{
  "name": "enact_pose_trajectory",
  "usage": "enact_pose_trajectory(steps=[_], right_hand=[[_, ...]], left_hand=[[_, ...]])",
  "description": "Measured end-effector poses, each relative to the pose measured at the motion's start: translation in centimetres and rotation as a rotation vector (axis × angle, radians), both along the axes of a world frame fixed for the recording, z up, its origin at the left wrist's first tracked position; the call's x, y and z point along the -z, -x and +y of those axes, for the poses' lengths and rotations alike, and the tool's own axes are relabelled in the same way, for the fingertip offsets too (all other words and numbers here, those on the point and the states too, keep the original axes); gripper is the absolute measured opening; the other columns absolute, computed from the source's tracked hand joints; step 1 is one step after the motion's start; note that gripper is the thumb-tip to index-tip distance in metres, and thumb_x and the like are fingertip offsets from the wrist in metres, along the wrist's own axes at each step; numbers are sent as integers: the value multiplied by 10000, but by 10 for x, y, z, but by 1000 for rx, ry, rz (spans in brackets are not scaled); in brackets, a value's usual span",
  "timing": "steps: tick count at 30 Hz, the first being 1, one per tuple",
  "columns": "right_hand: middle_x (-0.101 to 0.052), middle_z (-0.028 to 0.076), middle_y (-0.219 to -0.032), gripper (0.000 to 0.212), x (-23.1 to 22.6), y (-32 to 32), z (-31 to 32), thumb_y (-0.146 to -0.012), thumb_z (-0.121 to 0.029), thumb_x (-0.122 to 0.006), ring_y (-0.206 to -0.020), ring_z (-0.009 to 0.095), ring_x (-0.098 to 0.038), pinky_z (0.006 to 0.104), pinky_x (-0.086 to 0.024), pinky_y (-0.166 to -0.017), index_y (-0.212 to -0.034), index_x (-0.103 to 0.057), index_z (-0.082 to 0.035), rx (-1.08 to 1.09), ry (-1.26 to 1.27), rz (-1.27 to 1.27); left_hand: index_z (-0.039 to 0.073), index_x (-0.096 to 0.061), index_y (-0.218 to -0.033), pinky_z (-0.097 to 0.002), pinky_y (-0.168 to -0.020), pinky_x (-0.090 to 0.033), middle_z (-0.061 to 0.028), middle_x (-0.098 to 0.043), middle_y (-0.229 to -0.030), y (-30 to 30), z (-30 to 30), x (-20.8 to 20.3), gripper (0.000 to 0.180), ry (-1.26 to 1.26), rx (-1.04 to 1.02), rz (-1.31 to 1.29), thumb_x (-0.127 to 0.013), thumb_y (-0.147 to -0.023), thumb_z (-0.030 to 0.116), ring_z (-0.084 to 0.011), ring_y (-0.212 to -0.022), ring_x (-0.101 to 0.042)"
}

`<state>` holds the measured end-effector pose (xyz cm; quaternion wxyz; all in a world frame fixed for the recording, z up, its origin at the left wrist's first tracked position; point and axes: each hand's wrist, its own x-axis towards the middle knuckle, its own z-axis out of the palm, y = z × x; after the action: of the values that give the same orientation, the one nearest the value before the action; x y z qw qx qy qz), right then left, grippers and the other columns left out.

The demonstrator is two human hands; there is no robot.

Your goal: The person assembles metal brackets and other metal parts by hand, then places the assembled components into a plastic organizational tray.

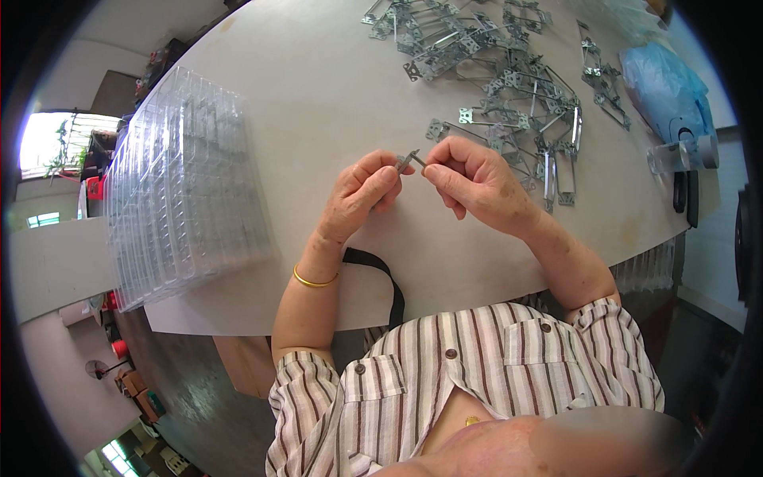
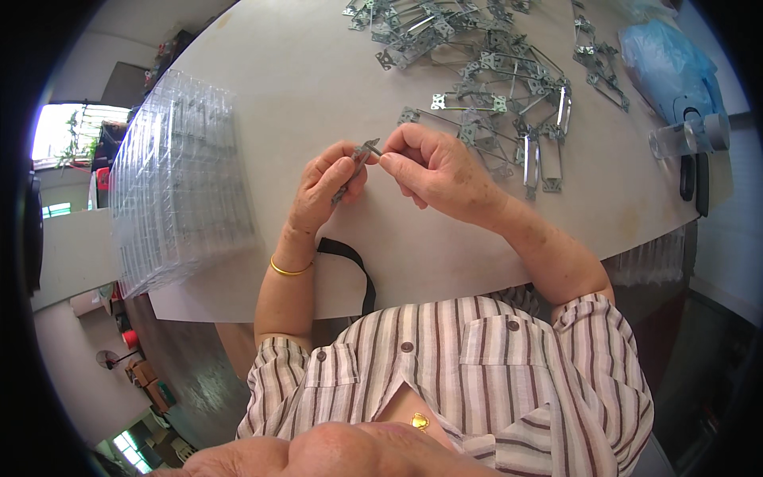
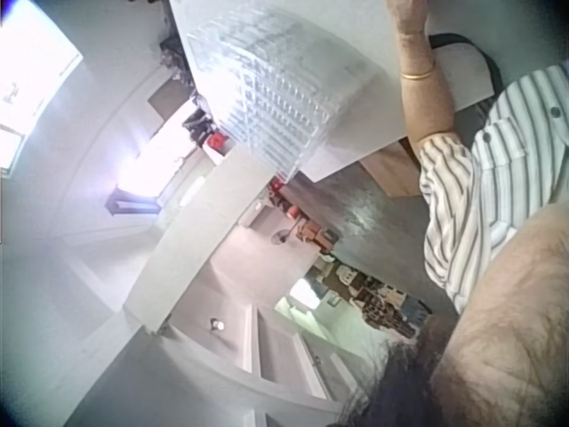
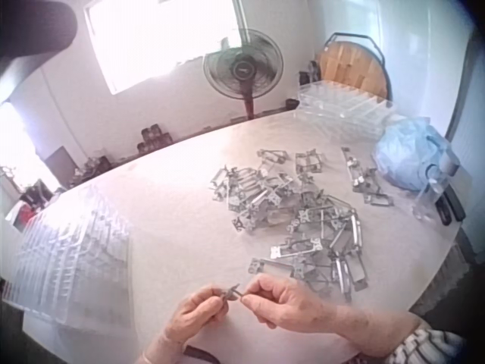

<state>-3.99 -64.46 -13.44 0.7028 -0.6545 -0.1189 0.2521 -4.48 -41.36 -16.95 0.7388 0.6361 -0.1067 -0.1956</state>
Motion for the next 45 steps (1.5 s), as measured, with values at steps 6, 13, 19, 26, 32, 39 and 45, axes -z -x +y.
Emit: enact_pose_trajectory(steps=[6, 13, 19, 26, 32, 39, 45], right_hand=[[-588, 26, -690, 202, -8, -3, 12, -1002, -150, -570, -559, 86, -542, 234, -441, -517, -1136, -520, -8, 4, -42, 41], [-590, 33, -641, 140, 8, 5, 4, -1025, -168, -557, -507, 98, -562, 244, -437, -455, -1050, -538, -32, -48, -60, 141], [-504, -29, -587, 154, 4, 5, 2, -1025, -165, -540, -424, 48, -464, 216, -362, -391, -921, -522, -53, -51, 104, 31], [-474, -61, -599, 147, 11, 1, 9, -1024, -145, -537, -465, 13, -415, 199, -317, -410, -902, -507, -68, 6, 185, -174], [-502, -51, -618, 158, 23, -2, -5, -1022, -157, -553, -508, 17, -420, 215, -318, -434, -891, -538, -70, 205, 116, -225], [-534, -18, -653, 126, 8, -4, 6, -1032, -184, -553, -501, 42, -450, 216, -361, -437, -1006, -557, -61, 219, 53, -45], [-574, -16, -756, 134, -6, -7, 13, -1014, -154, -586, -568, 24, -491, 192, -386, -472, -1104, -594, -54, 74, -6, 33]], left_hand=[[0, -653, -1107, -212, -647, -416, 41, -580, -866, 5, 9, -7, 206, -159, 15, -80, -606, -986, 161, -36, -760, -483], [13, -659, -1101, -230, -594, -385, 57, -549, -768, 16, 2, 4, 210, -236, 125, -121, -629, -975, 178, -33, -696, -448], [13, -672, -1066, -266, -567, -395, 6, -569, -702, 7, 0, 4, 307, -373, 203, -292, -629, -953, 296, -73, -632, -472], [6, -682, -1020, -305, -607, -456, -43, -617, -699, 4, 5, -1, 398, -346, 225, -256, -647, -924, 390, -122, -652, -549], [18, -690, -1050, -308, -623, -471, -27, -658, -777, 18, -3, -12, 389, -347, 401, -146, -632, -945, 388, -133, -676, -567], [-17, -686, -996, -243, -553, -424, -36, -602, -702, -3, 15, 26, 356, 83, -12, 55, -514, -1021, 294, -94, -606, -508], [-52, -665, -1065, -251, -517, -369, 4, -494, -614, -2, 18, -12, 461, 225, -82, 146, -440, -1037, 349, -99, -537, -457]])
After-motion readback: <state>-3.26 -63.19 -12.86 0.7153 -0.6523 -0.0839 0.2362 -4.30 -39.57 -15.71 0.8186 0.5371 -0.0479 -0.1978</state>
